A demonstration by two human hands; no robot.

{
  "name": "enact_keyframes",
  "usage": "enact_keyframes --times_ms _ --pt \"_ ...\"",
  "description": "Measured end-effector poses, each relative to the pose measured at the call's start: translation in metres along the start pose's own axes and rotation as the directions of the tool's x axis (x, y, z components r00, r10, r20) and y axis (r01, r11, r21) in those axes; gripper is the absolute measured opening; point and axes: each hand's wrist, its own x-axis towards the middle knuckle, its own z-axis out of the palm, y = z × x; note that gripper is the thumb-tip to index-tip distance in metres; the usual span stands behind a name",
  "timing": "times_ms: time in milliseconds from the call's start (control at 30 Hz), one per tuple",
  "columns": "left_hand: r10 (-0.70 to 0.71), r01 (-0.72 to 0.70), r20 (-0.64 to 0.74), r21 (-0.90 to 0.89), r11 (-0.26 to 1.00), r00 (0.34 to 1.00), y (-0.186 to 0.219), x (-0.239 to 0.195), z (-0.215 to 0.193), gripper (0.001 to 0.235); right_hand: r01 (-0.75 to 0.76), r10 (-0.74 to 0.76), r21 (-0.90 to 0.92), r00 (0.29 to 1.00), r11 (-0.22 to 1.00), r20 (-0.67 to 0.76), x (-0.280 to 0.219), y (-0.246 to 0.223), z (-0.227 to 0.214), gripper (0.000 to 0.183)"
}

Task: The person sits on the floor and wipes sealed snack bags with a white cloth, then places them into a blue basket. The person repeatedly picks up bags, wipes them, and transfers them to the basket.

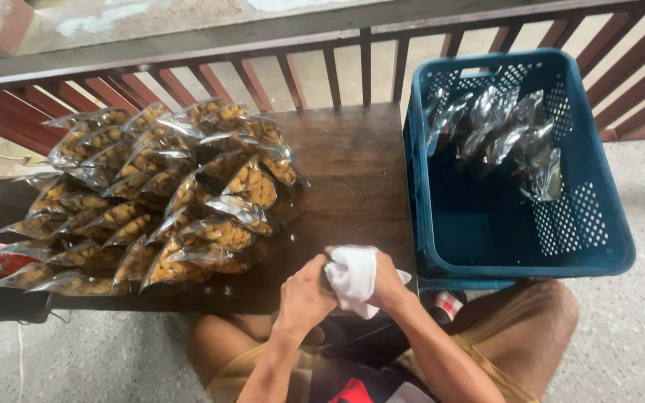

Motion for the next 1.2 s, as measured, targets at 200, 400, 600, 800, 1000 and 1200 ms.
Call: enact_keyframes --times_ms 200,400,600,800,1000,1200 --pt "-0.078 0.132 0.181 -0.312 0.941 0.980 -0.018 0.020 0.006 0.044 -0.189 0.143 0.283 0.974 0.940 0.175 0.000 0.022 -0.021 0.045" --pt "-0.029 0.027 0.015 -0.857 0.515 0.999 -0.037 0.034 0.038 0.051 -0.300 0.268 0.442 0.954 0.845 0.135 -0.018 0.044 -0.003 0.043" --pt "-0.149 0.005 -0.254 -0.493 0.870 0.955 -0.016 0.027 0.042 0.022 -0.081 0.082 0.442 0.996 0.893 0.018 -0.015 0.050 0.010 0.046" --pt "-0.223 0.054 -0.252 -0.543 0.838 0.942 -0.009 0.040 0.031 0.017 -0.175 0.137 0.423 0.983 0.889 0.119 -0.019 0.039 0.001 0.047" --pt "-0.167 -0.070 -0.284 -0.667 0.742 0.944 -0.027 0.041 0.045 0.017 -0.102 0.104 0.248 0.995 0.963 0.005 -0.020 0.018 0.000 0.058" --pt "0.089 -0.284 -0.320 -0.636 0.718 0.943 -0.033 0.041 0.051 0.031 -0.386 0.386 0.302 0.920 0.871 0.064 -0.019 0.006 -0.005 0.031"
